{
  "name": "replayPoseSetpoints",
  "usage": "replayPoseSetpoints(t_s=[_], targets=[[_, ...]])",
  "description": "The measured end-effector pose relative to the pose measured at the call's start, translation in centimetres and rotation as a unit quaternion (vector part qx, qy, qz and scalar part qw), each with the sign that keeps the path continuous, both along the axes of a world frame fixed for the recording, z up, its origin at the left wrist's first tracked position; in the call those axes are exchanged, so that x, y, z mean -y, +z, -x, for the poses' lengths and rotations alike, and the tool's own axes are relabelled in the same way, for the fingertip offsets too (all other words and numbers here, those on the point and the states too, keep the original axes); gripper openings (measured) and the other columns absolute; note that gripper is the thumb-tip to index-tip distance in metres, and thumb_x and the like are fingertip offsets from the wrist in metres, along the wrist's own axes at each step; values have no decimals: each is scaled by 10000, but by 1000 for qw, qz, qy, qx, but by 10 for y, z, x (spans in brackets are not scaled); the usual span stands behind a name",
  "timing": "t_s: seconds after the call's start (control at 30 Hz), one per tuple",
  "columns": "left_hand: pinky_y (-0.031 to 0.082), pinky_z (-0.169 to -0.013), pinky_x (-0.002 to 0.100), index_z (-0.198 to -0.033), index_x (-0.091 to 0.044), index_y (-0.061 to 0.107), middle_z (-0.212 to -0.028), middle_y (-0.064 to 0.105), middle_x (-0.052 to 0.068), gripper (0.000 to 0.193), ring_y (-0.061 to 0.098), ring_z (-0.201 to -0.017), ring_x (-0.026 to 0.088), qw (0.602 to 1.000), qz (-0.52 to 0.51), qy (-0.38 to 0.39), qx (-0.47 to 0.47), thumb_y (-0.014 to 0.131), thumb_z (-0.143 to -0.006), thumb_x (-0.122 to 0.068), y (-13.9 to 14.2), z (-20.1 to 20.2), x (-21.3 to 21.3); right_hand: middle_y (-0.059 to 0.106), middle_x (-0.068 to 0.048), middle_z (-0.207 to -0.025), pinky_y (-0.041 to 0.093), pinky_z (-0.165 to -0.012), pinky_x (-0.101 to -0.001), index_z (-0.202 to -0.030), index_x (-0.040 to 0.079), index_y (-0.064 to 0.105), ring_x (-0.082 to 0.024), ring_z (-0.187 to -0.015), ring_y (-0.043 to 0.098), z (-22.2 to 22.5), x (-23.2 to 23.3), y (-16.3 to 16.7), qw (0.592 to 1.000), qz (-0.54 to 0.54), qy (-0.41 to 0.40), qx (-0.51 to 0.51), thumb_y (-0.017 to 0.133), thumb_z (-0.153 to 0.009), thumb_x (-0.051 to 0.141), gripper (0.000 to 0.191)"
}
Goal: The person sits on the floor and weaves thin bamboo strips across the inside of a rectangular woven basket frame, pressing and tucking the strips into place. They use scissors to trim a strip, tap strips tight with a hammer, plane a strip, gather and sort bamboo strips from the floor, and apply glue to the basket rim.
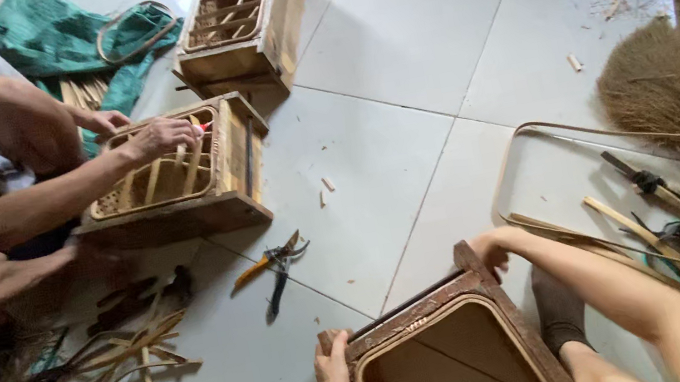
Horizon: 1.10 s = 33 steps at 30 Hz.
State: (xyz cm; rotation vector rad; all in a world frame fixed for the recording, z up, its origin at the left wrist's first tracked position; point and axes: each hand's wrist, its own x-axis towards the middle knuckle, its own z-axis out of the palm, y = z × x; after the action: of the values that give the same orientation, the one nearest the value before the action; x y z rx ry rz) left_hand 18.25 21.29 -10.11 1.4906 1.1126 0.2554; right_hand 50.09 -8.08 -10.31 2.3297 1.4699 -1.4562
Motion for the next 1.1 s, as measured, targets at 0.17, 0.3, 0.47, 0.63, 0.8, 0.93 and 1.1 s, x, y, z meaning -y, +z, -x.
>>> replayPoseSetpoints(t_s=[0.17,0.3,0.47,0.63,0.8,0.93,1.1], targets=[[520,-816,355,-1001,-54,725,-909,719,71,358,658,-873,203,1000,4,5,-27,746,-829,-369,4,-2,0,724,-150,-866,553,-729,-435,-1044,90,670,-324,-828,706,40,20,-21,916,-233,-120,304,685,-920,226,186],[524,-862,357,-1036,-90,744,-969,763,61,395,692,-934,209,997,-18,9,-73,742,-809,-413,7,-2,0,722,-187,-1097,445,-952,-417,-1278,-28,503,-325,-1049,700,72,32,-6,810,-383,-124,426,539,-766,40,518],[522,-932,414,-1149,-93,728,-1102,771,116,524,703,-1044,260,987,-33,5,-156,719,-794,-478,11,-9,0,600,-144,-1371,129,-1162,-537,-1585,76,269,-299,-1244,573,117,93,34,942,-249,-171,147,692,-812,163,885],[499,-1023,442,-1344,-110,625,-1231,736,157,737,676,-1165,337,981,-102,16,-166,739,-742,-520,14,-10,1,660,-214,-1281,380,-1077,-430,-1368,76,535,-404,-1213,604,107,85,35,774,-538,-227,245,593,-908,188,477],[456,-1064,463,-1453,-108,528,-1311,674,178,866,617,-1236,354,975,-118,14,-190,759,-738,-539,8,-1,-3,742,-60,-1015,365,-1128,-434,-1400,174,574,-176,-996,707,72,41,28,867,-315,-346,173,385,-1069,323,409],[454,-1061,451,-1457,-52,524,-1340,654,193,883,606,-1245,347,976,-151,5,-159,758,-759,-541,-4,14,-8,745,-119,-1037,382,-936,-430,-1366,61,593,-308,-1000,653,78,41,31,772,-508,-318,213,474,-1049,287,407],[458,-1049,426,-1401,-48,582,-1313,668,165,769,617,-1209,307,977,-156,7,-144,763,-787,-474,-11,36,-10,661,-136,-901,532,-886,-429,-1362,161,600,-270,-886,675,101,48,29,741,-386,-541,-98,465,-1048,323,378]])
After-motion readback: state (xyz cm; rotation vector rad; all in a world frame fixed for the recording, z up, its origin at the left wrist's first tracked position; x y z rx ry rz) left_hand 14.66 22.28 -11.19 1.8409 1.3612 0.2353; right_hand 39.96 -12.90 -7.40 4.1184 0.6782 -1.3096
